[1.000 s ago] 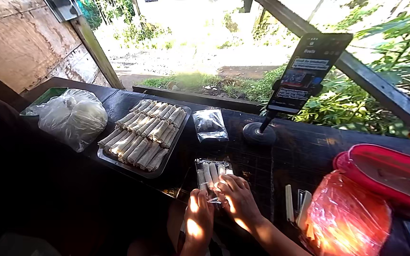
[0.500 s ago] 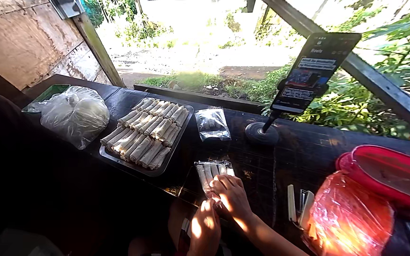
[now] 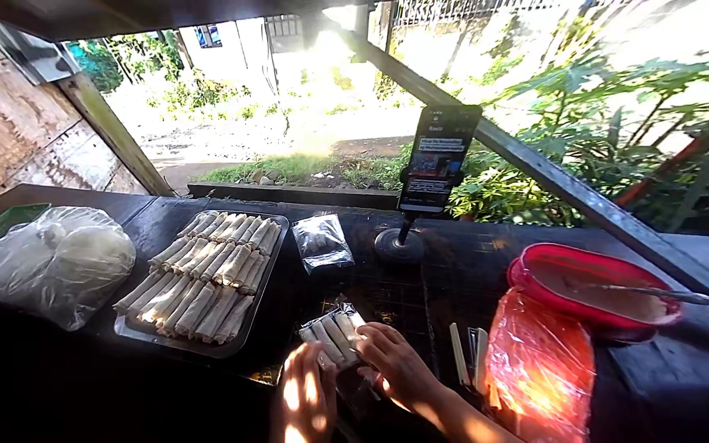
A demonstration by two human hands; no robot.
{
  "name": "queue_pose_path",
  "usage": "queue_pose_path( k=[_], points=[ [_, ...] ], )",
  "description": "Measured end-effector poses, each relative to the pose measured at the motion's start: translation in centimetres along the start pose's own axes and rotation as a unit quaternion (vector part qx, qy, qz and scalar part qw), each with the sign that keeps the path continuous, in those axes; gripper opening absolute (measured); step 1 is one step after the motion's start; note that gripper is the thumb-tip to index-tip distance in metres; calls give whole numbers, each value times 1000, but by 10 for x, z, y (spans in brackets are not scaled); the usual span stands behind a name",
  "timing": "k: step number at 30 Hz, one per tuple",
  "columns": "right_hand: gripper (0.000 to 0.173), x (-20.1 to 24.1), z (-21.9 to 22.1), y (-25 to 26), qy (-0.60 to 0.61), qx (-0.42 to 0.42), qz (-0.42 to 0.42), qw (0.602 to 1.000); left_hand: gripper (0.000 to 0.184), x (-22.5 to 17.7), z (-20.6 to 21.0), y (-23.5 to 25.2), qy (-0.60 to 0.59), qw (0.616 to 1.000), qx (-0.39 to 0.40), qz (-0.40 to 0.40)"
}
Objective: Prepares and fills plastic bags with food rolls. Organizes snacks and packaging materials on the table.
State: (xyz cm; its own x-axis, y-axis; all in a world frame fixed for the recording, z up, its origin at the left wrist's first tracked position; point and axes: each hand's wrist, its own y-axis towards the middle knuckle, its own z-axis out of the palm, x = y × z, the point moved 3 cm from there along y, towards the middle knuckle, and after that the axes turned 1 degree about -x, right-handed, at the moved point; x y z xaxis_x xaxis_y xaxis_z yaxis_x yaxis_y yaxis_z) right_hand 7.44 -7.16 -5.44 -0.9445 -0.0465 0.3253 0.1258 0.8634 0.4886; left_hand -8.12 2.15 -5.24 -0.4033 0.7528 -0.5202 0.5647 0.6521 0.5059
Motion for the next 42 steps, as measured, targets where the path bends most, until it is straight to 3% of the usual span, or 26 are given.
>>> queue_pose_path(
  k=[6,14,21,24,27,30,33,42],
  points=[
    [19,0,10,0,-34,-53,16,998,66,16,33,25,54,991,113,42],
    [9,2,16,3,-51,-92,35,994,64,15,37,22,125,983,114,74],
    [16,5,4,-2,-37,-74,59,995,75,10,22,26,99,979,161,77],
    [19,3,-6,-14,-62,-101,71,990,83,-11,13,11,72,982,119,126],
    [18,1,-9,-25,-74,-111,80,988,67,-41,15,-5,44,980,154,119],
    [18,-3,-9,-32,-71,-118,82,987,34,-44,38,-18,82,985,28,148],
    [19,-3,-9,-37,-51,-131,78,987,28,-40,35,-18,69,987,-47,137],
    [14,-6,-8,-39,-21,-131,69,989,17,-39,46,0,138,982,-37,126]
  ],
)
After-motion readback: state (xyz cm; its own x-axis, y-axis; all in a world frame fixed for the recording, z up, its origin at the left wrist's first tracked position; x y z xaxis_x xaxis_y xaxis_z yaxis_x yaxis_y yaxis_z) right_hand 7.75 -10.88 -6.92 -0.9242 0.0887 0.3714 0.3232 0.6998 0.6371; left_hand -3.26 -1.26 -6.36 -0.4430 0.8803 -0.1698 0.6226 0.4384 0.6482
